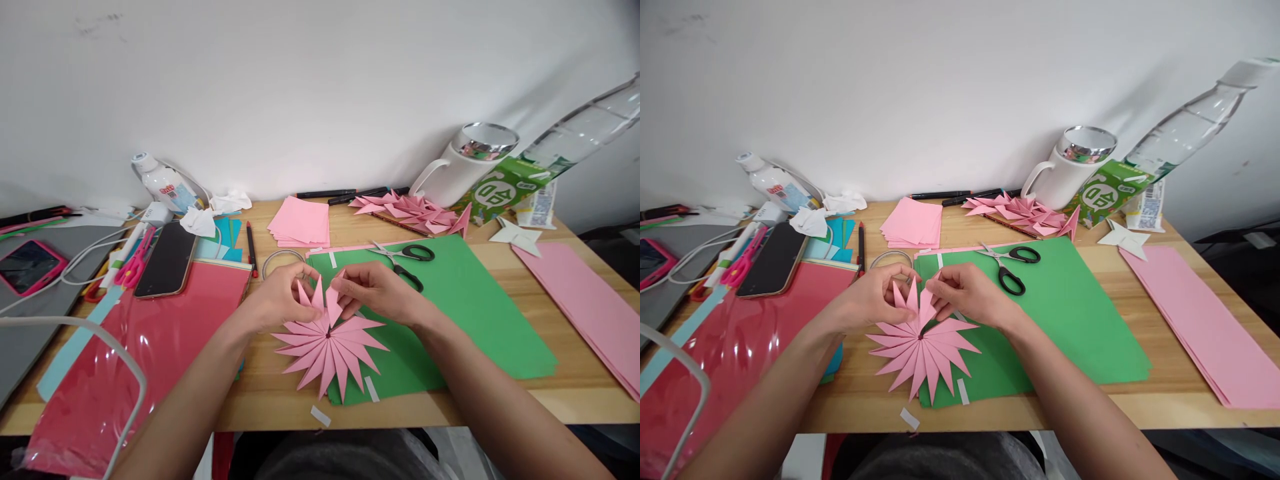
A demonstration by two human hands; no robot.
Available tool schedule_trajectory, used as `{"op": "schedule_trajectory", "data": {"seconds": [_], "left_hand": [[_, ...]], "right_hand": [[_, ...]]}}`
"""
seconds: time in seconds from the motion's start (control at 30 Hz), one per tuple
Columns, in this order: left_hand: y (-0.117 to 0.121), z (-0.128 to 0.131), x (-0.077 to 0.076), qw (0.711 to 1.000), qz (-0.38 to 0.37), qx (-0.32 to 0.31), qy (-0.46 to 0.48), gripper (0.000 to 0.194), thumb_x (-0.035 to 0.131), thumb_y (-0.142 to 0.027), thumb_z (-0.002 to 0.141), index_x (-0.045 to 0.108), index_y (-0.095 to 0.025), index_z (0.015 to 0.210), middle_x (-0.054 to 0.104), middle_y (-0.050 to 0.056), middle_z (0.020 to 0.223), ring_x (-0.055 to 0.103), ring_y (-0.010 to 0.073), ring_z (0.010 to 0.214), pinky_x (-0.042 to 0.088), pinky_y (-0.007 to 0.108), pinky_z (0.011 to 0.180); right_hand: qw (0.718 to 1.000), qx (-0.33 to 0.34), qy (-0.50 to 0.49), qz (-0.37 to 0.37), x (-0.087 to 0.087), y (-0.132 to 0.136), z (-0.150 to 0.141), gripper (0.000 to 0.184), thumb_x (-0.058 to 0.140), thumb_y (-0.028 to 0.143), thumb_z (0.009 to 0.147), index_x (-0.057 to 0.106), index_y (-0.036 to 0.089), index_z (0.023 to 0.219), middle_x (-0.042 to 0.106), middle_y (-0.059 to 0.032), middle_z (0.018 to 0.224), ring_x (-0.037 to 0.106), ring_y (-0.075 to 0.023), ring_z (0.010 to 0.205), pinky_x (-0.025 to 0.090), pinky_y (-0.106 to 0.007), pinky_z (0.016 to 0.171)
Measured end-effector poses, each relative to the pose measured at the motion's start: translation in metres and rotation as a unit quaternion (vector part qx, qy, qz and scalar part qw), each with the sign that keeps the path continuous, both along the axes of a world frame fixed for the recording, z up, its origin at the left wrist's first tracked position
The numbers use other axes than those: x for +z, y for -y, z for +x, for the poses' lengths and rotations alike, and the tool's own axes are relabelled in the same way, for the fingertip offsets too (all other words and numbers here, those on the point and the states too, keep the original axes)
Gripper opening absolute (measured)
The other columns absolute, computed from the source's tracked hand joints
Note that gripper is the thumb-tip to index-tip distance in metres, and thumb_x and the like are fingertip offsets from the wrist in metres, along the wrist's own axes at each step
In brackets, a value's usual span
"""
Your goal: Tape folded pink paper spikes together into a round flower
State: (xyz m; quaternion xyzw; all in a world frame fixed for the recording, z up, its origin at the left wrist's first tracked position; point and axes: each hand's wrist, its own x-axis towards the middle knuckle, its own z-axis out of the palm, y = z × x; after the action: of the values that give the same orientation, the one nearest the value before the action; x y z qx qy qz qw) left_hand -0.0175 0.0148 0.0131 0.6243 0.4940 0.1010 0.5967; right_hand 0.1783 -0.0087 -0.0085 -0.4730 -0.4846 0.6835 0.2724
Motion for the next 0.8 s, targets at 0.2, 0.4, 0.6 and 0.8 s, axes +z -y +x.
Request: {"op": "schedule_trajectory", "data": {"seconds": [0.2,0.4,0.6,0.8], "left_hand": [[-0.0009,0.0003,0.0001,1.0,-0.009,0.004,0.015,0.048,0.071,-0.015,0.056,0.054,-0.02,0.1,0.051,-0.008,0.061,0.047,0.0091,0.05,0.035,0.02,0.045],[-0.0012,-0.0003,-0.0001,1.0,-0.01,0.008,0.023,0.048,0.069,-0.013,0.057,0.053,-0.021,0.101,0.051,-0.009,0.062,0.045,0.0072,0.048,0.033,0.019,0.045],[-0.001,0.0002,-0.0001,0.999,-0.017,0.018,0.024,0.051,0.069,-0.012,0.056,0.052,-0.021,0.103,0.055,-0.007,0.065,0.047,0.0084,0.05,0.034,0.019,0.045],[-0.0003,0.0004,0.001,0.999,-0.016,0.022,0.024,0.05,0.07,-0.013,0.056,0.052,-0.022,0.101,0.054,-0.007,0.064,0.047,0.0093,0.051,0.034,0.02,0.046]], "right_hand": [[1.0,0.005,0.009,0.008,0.0011,0.0011,-0.0014,0.042,0.073,0.054,0.066,0.061,0.014,0.066,0.063,-0.0004,0.061,0.065,-0.0123,0.057,0.059,-0.028,0.06],[1.0,0.012,0.011,0.027,0.0008,0.0015,0.0004,0.038,0.075,0.049,0.066,0.063,0.014,0.072,0.064,0.0006,0.062,0.065,-0.0121,0.059,0.057,-0.027,0.062],[0.998,0.03,0.014,0.055,-0.0006,0.003,0.0023,0.038,0.078,0.047,0.063,0.061,0.015,0.072,0.063,0.0006,0.06,0.064,-0.0139,0.059,0.052,-0.025,0.058],[0.999,0.017,-0.003,0.035,-0.0005,0.003,0.0003,0.041,0.082,0.048,0.056,0.06,0.016,0.068,0.062,0.0008,0.059,0.062,-0.0142,0.058,0.055,-0.029,0.06]]}}
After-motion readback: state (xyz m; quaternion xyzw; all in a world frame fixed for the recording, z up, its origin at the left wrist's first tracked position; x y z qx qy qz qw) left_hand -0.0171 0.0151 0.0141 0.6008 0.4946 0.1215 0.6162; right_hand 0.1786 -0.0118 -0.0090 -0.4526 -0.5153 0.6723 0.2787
